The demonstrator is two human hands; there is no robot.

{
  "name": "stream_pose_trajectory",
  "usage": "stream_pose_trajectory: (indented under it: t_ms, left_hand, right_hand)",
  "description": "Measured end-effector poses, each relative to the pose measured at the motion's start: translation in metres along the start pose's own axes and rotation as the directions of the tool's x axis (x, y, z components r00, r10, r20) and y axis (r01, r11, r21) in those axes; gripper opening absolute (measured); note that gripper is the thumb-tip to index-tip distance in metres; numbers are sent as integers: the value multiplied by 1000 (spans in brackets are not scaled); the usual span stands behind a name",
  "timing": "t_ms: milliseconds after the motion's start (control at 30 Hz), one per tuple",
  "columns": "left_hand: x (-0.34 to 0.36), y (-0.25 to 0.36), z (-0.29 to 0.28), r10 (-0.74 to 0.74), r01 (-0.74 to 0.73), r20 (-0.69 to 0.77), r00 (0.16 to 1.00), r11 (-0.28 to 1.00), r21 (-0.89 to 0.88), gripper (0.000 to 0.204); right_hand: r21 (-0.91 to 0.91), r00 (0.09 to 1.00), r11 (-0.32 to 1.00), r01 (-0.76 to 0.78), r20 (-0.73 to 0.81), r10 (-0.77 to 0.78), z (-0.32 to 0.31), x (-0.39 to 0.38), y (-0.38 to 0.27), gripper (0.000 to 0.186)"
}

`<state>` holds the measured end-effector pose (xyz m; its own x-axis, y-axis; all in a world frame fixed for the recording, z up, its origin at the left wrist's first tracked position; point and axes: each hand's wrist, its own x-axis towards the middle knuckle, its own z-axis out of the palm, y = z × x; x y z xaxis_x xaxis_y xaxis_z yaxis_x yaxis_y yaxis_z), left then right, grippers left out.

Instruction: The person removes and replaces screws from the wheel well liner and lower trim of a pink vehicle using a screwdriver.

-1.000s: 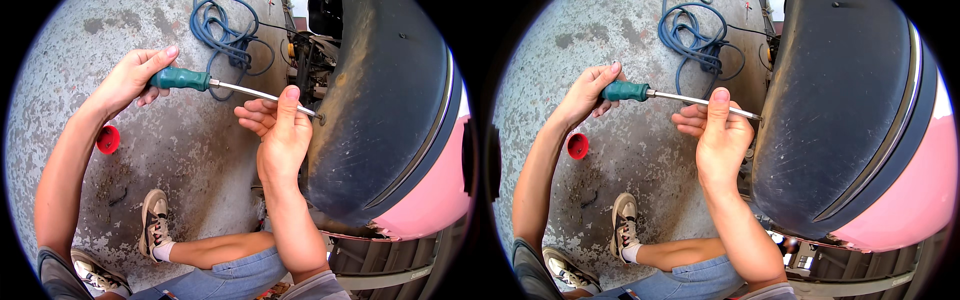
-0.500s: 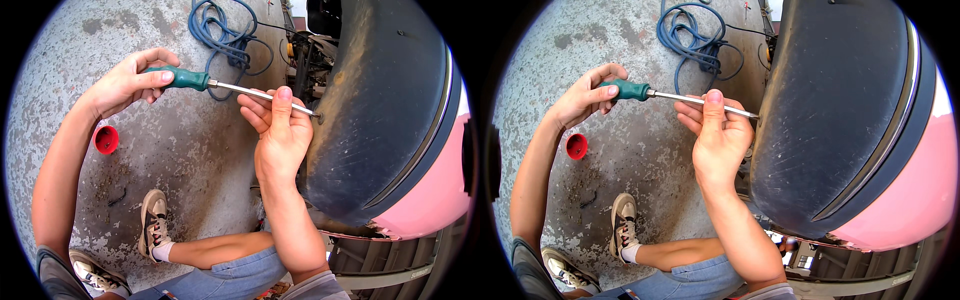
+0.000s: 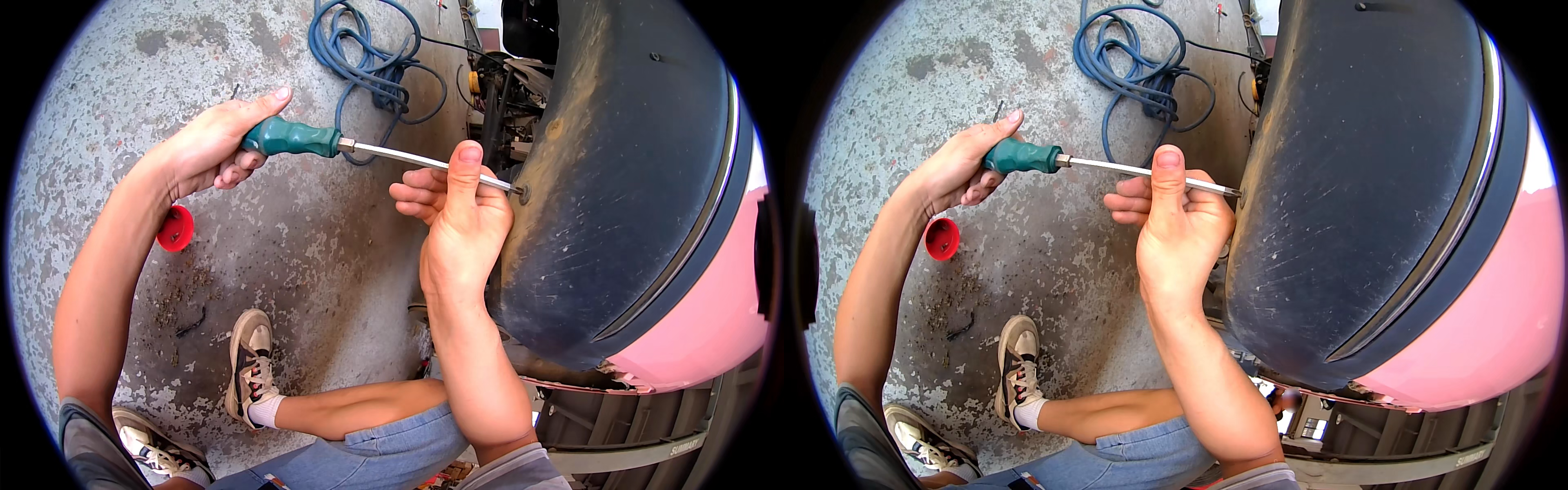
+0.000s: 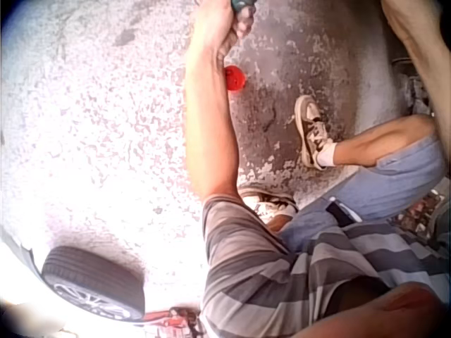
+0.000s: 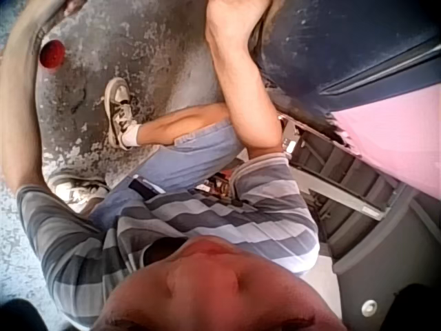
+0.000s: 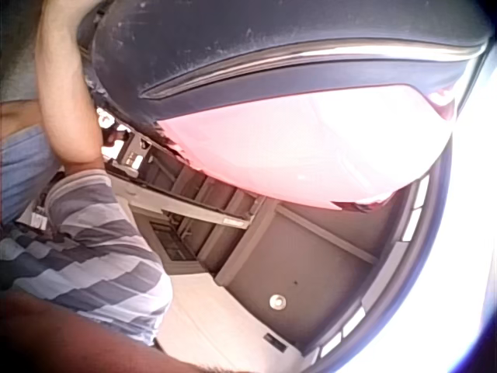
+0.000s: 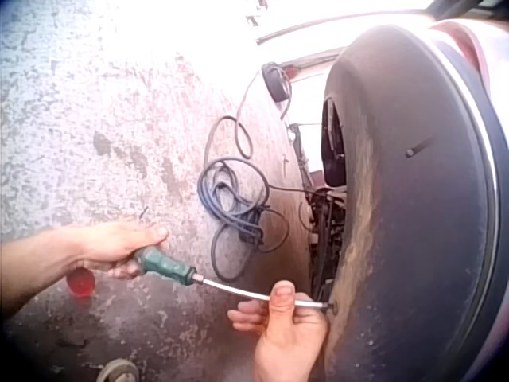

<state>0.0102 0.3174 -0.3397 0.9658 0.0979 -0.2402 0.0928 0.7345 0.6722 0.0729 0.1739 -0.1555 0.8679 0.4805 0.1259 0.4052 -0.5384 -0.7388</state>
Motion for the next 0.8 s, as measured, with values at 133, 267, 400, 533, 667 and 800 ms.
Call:
stream_pose_trajectory:
  t_ms: [133, 267, 400, 533, 667, 800]
  left_hand:
    - [-1, 2, 0, -205, 207, 39, 978, 975, -77, 51]
    - [-1, 1, -1, -122, 134, 87, 989, 981, -141, 46]
    - [-12, -2, 1, 276, -243, 89, 957, 931, -273, 42]
    - [-11, 6, -16, 411, -428, 166, 896, 900, 80, 51]
    - [-12, 11, -18, 382, -401, 158, 910, 910, 104, 49]
    - [-10, 13, -11, 221, -221, 94, 971, 975, -9, 49]
  right_hand:
    - [-21, 1000, 1000, -7, -1, 7, -1, -1, 2, 52]
    - [-33, 1000, 999, -7, -3, 7, -1, -1, 1, 54]
    - [-14, 1000, 1000, 2, 1, -2, 0, 0, 0, 57]
    - [69, 999, 998, 4, 42, -7, -1, 1, -2, 56]
    - [208, 996, 976, 60, 58, -74, -2, 0, -2, 43]
    - [272, 991, 962, 36, 112, -68, 2, -2, -1, 32]
